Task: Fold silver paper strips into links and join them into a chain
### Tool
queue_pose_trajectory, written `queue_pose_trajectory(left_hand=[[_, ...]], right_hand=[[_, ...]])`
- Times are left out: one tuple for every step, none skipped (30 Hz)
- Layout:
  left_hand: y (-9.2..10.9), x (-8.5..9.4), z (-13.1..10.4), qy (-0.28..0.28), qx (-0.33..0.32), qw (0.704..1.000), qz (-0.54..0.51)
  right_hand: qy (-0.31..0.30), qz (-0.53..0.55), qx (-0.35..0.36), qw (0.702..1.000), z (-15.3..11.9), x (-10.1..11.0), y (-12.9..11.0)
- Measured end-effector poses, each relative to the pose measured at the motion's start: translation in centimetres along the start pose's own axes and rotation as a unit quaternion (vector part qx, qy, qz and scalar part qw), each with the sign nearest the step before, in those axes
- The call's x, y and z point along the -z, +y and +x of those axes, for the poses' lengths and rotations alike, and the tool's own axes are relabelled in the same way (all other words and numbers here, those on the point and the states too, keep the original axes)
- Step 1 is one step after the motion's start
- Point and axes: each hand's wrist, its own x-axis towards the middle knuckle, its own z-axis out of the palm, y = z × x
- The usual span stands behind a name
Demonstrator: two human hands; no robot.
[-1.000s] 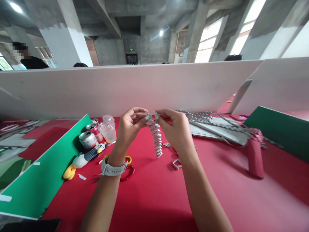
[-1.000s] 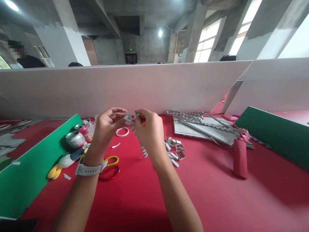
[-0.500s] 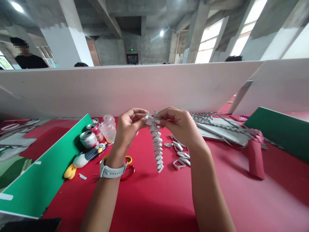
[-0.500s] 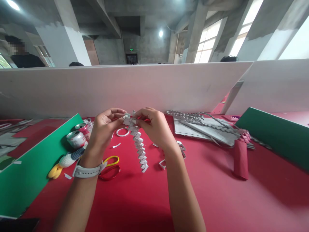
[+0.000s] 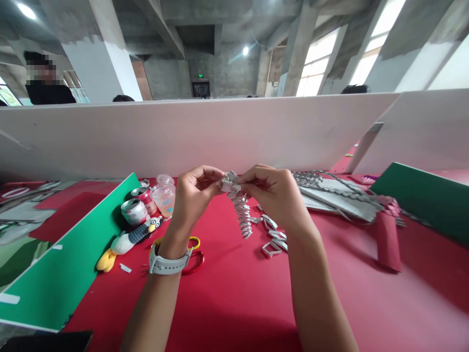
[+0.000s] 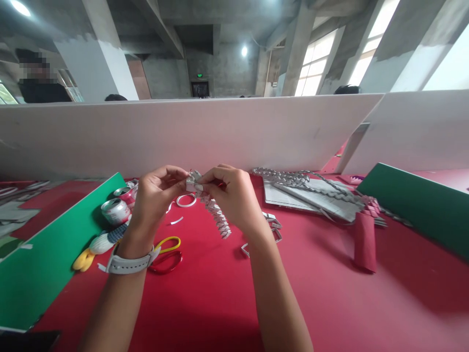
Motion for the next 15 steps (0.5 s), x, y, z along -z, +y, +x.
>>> queue_pose_trajectory(left_hand=[[0.0, 0.0, 0.0, 0.002, 0.005, 1.000, -0.013], [0.0, 0.1, 0.0, 0.007, 0.006, 1.000, -0.022], [0.0, 0.1, 0.0, 0.013, 0.005, 1.000, -0.027], [0.0, 0.0, -0.1, 0.018, 0.001, 0.999, -0.027], [0.1, 0.0, -0.1, 0.024, -0.005, 0.999, -0.024], [0.1, 0.0, -0.2, 0.029, -0.011, 0.999, -0.020], [0.1, -0.1, -0.3, 0.035, -0.016, 0.999, -0.014], [0.2, -0.2, -0.4, 0.040, -0.021, 0.999, -0.007], [0.4, -0.2, -0.5, 0.043, -0.027, 0.999, 0.001], [0.6, -0.3, -0.7, 0.045, -0.035, 0.998, 0.012], [0.8, -0.4, -0.8, 0.048, -0.047, 0.997, 0.026], [1.1, -0.5, -1.0, 0.053, -0.063, 0.996, 0.043], [1.3, -0.6, -1.2, 0.061, -0.080, 0.993, 0.059], [1.6, -0.6, -1.3, 0.070, -0.097, 0.990, 0.073], [1.8, -0.6, -1.4, 0.077, -0.111, 0.988, 0.080]], right_hand=[[0.005, 0.032, -0.016, 0.999, 0.1, 0.0, 0.1], [0.017, 0.060, -0.028, 0.998, 0.2, -0.1, 0.2], [0.035, 0.080, -0.037, 0.995, 0.3, -0.3, 0.2], [0.052, 0.096, -0.041, 0.993, 0.4, -0.5, 0.3], [0.068, 0.107, -0.040, 0.991, 0.4, -0.7, 0.3], [0.078, 0.115, -0.034, 0.990, 0.4, -0.9, 0.2], [0.082, 0.118, -0.025, 0.989, 0.4, -1.1, 0.2], [0.084, 0.116, -0.016, 0.990, 0.3, -1.3, 0.2], [0.086, 0.111, -0.007, 0.990, 0.2, -1.4, 0.1], [0.090, 0.105, -0.002, 0.990, 0.1, -1.6, 0.1], [0.097, 0.103, -0.001, 0.990, 0.0, -1.7, 0.1], [0.106, 0.109, -0.004, 0.988, 0.0, -1.8, 0.1], [0.114, 0.119, -0.009, 0.986, 0.0, -1.8, 0.1], [0.119, 0.132, -0.012, 0.984, 0.0, -1.9, 0.1], [0.121, 0.144, -0.013, 0.982, 0.0, -1.9, 0.2]])
